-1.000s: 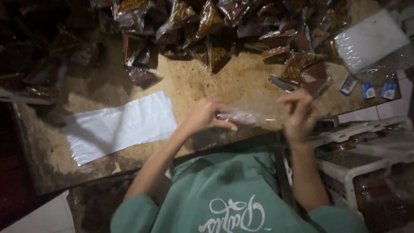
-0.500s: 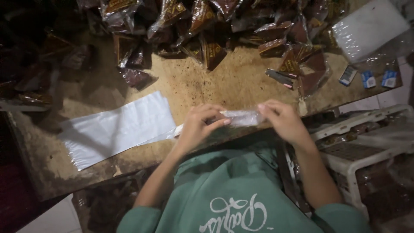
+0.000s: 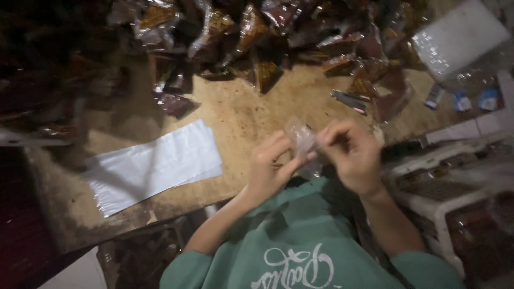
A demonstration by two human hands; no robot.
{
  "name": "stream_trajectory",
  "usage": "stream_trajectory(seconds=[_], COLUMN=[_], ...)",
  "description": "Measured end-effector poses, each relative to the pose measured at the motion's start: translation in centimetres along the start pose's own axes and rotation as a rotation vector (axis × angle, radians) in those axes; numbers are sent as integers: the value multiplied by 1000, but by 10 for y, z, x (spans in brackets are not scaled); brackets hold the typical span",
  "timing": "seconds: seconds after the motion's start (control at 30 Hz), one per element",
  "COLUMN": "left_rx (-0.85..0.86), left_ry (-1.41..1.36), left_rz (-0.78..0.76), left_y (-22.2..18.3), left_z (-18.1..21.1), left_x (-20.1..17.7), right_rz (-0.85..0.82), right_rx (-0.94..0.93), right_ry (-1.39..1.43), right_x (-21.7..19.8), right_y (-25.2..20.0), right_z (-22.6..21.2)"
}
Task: Packaging small triangular food packets into larger plastic bags and sealing them with a stapler.
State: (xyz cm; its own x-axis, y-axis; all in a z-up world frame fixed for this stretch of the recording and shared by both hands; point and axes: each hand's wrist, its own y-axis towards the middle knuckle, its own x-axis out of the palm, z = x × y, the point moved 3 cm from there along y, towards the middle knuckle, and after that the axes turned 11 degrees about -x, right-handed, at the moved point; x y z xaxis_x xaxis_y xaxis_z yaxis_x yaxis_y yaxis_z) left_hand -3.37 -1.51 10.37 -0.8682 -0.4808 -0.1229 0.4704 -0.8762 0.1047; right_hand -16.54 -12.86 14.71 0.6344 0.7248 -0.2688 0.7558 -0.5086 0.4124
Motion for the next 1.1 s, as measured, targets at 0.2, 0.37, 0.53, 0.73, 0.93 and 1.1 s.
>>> stream_trajectory(seconds=[0.2,0.37,0.53,0.73,0.93,1.1], left_rx=[1,62,95,3,-42,-90], left_ry=[-3,93,78,48,77,91], left_rz=[-29,-10,24,29,65,54], left_y=[15,18,21,16,15,15], left_z=[25,22,28,26,37,30], left_x=[23,34,34,44,49,57], right_rz=[112,222,170,200,187,-151], right_rx=[190,81,35,68,139,144], right_ry=[137,20,-62,-24,-267,-437], right_x=[-28,-45,-43,-47,-56,-50], right_y=[-4,-17,-14,-18,-27,-26], right_z=[-9,-3,-2,-3,-7,-3])
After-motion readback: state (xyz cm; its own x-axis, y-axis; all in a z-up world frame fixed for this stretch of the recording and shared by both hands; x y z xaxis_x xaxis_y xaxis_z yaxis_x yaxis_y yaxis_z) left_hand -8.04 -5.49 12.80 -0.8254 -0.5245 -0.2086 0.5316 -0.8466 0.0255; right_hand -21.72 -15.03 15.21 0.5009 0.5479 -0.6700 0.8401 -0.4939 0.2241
